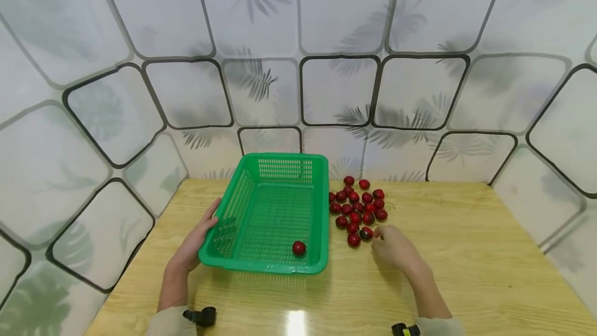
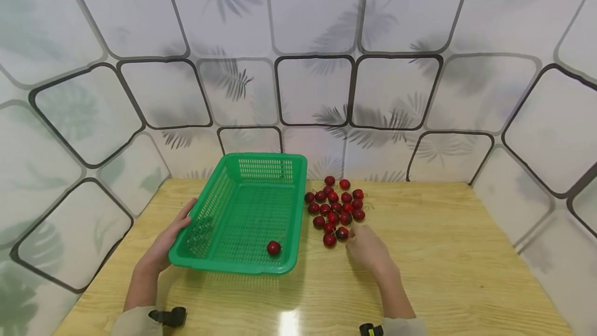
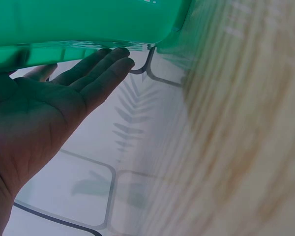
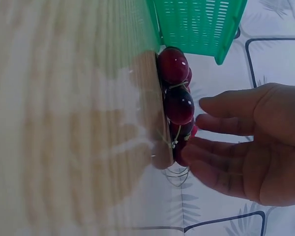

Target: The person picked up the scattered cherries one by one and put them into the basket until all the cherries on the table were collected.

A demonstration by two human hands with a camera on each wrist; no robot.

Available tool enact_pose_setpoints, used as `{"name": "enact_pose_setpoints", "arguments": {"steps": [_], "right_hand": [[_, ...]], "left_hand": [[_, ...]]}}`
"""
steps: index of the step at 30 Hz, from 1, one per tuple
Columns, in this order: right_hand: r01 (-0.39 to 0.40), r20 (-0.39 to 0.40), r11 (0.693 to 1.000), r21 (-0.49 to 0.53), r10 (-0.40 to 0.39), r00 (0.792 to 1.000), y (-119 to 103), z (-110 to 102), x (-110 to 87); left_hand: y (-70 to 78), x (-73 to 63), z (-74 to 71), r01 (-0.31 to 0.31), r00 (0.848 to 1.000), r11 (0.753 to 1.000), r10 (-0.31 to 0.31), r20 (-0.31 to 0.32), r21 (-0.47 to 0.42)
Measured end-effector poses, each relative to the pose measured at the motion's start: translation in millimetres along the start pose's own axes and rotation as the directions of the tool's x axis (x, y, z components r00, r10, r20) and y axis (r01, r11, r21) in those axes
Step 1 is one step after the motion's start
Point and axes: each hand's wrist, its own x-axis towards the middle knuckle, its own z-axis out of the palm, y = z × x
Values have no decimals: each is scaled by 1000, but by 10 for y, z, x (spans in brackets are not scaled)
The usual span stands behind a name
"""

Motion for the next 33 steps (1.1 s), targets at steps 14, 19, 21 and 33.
{"name": "enact_pose_setpoints", "arguments": {"steps": [14,19,21,33], "right_hand": [[104,-79,994,-18,-105,991,-6,-42,56],[109,-44,994,2,-109,993,-90,19,107],[107,-53,994,-9,-108,993,-125,46,142],[65,-80,992,-109,-74,994,-123,141,264]], "left_hand": [[15,4,-1,-6,1000,1000,6,2,14],[16,3,3,-2,1000,1000,2,-2,2],[19,7,-1,0,1000,1000,0,-5,-8],[28,-4,11,4,1000,1000,-4,-12,-7]]}}
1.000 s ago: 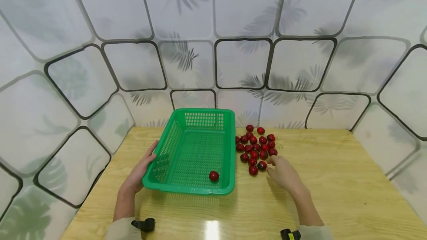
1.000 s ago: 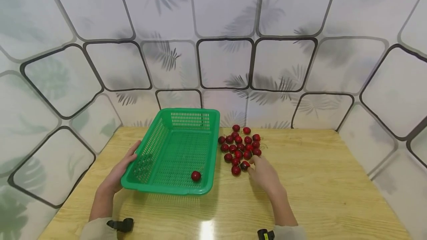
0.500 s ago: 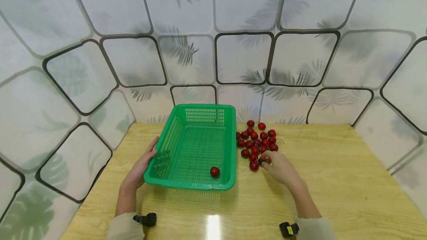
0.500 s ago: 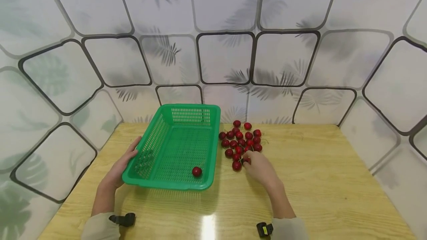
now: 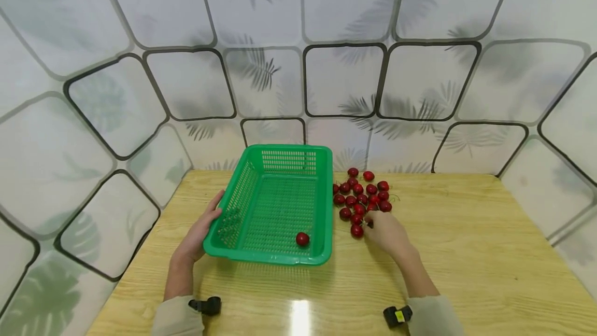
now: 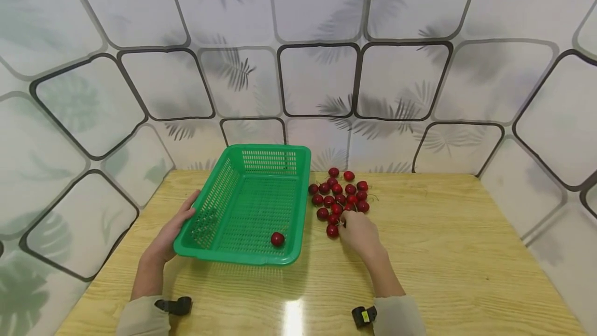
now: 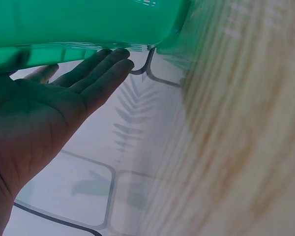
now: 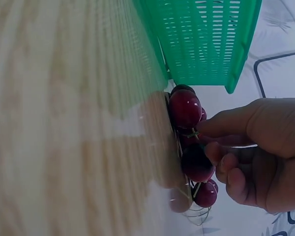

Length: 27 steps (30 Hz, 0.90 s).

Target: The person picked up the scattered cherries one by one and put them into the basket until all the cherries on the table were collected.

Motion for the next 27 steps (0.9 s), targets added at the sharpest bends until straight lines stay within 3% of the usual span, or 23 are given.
{"name": "enact_pose_setpoints", "arguments": {"steps": [16,27], "right_hand": [[6,-18,998,-62,-8,1000,31,32,49],[-14,-52,999,37,15,999,1,-18,25]], "left_hand": [[-10,-1,-5,-9,1000,1000,10,5,-11],[-9,11,-5,1,1000,1000,-1,1,0]]}}
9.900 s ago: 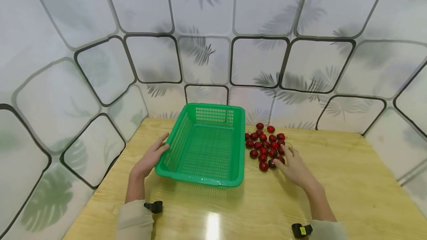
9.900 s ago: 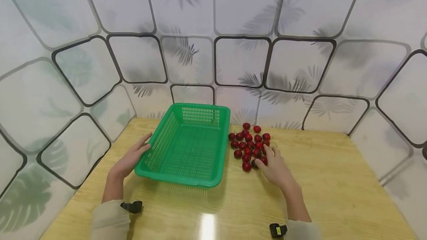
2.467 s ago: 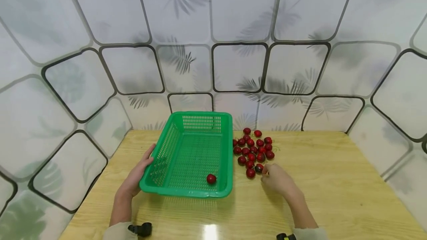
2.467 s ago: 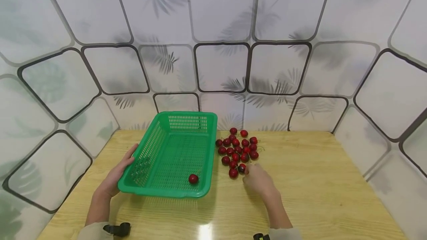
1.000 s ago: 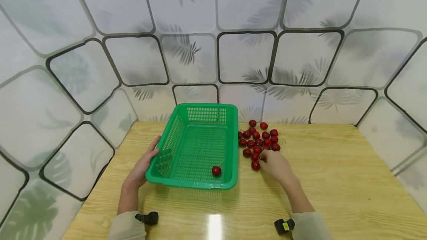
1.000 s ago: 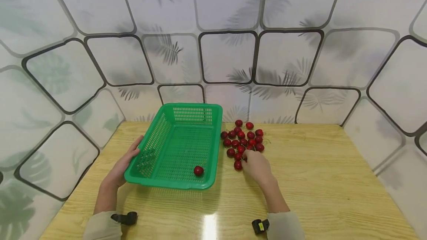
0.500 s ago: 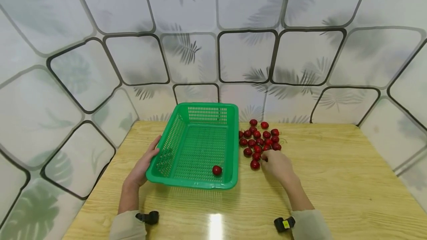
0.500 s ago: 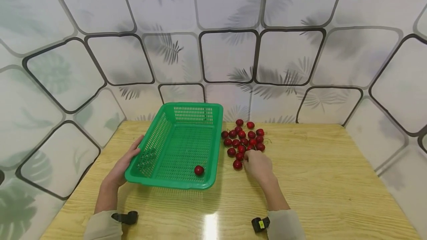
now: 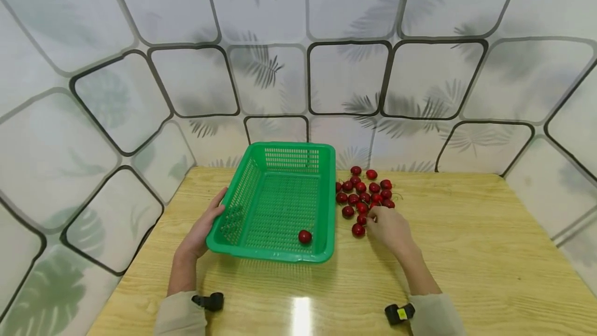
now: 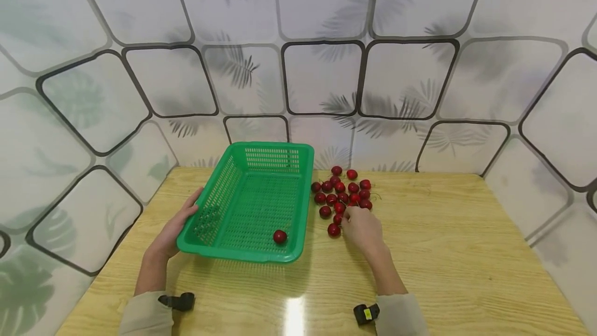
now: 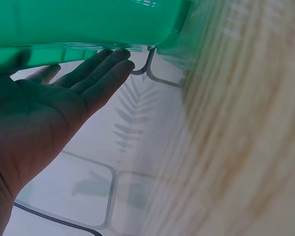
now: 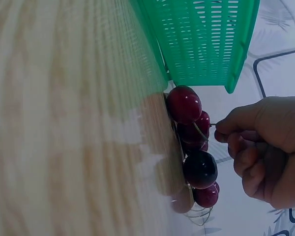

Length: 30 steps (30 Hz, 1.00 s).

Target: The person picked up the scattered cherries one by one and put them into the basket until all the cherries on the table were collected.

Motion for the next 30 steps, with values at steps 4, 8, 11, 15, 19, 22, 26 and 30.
{"name": "enact_pose_setpoints", "arguments": {"steps": [4,8,11,15,19,22,26,30], "right_hand": [[0,-24,997,81,2,1000,20,-5,-7],[26,-80,988,152,-13,997,10,-15,-17],[34,-113,979,202,-11,994,-36,-39,-30],[51,-155,969,243,-13,988,-129,-81,-57],[110,-221,962,252,-54,974,-255,-128,-104],[170,-260,954,247,-104,960,-366,-162,-158],[218,-270,939,268,-144,952,-522,-175,-235],[271,-258,924,268,-202,945,-688,-156,-295]], "left_hand": [[-6,20,12,-3,1000,1000,3,3,-6],[-12,32,21,-4,1000,1000,4,3,-13],[-8,39,28,-6,1000,1000,6,0,-12],[-4,47,33,-7,1000,1000,7,6,-10],[-3,48,44,0,1000,1000,0,5,-15],[-2,46,44,-2,1000,1000,2,8,-14],[-6,36,29,-2,1000,1000,2,5,-8],[-3,13,8,0,1000,1000,0,-11,7]]}}
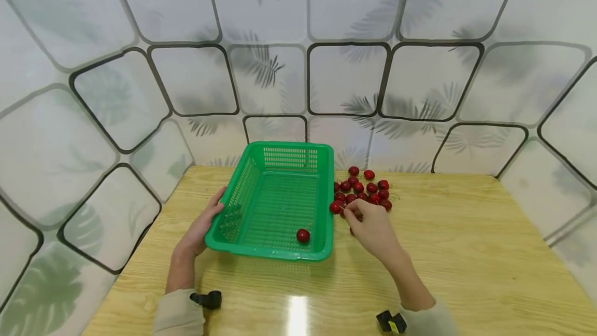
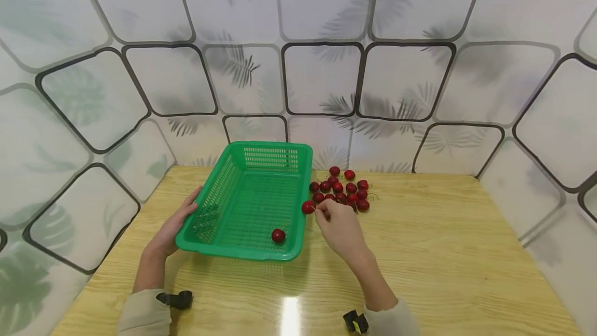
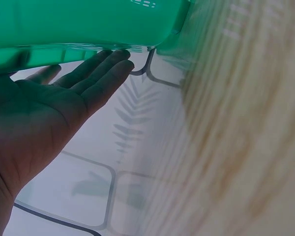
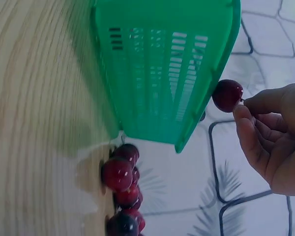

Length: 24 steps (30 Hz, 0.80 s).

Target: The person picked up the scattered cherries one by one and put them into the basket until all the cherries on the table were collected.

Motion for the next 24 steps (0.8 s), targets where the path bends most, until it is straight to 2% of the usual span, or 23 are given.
{"name": "enact_pose_setpoints", "arguments": {"steps": [3,9,14,20,22,24], "right_hand": [[64,22,998,-23,-64,998,-113,65,-10],[172,100,971,-167,-157,983,-255,261,7],[257,179,917,-307,-209,961,-354,377,28],[369,252,822,-433,-282,926,-409,499,68],[394,285,807,-440,-291,913,-413,533,80],[406,320,807,-429,-284,904,-418,556,96]], "left_hand": [[1,-13,-16,-1,1000,1000,1,4,4],[4,3,-20,-15,1000,1000,15,15,-1],[13,8,-14,-7,1000,1000,7,16,-7],[8,-3,-17,-1,1000,1000,2,21,-14],[2,-8,-20,-3,1000,1000,3,23,-17],[-4,-14,-25,-4,1000,1000,4,26,-20]]}}
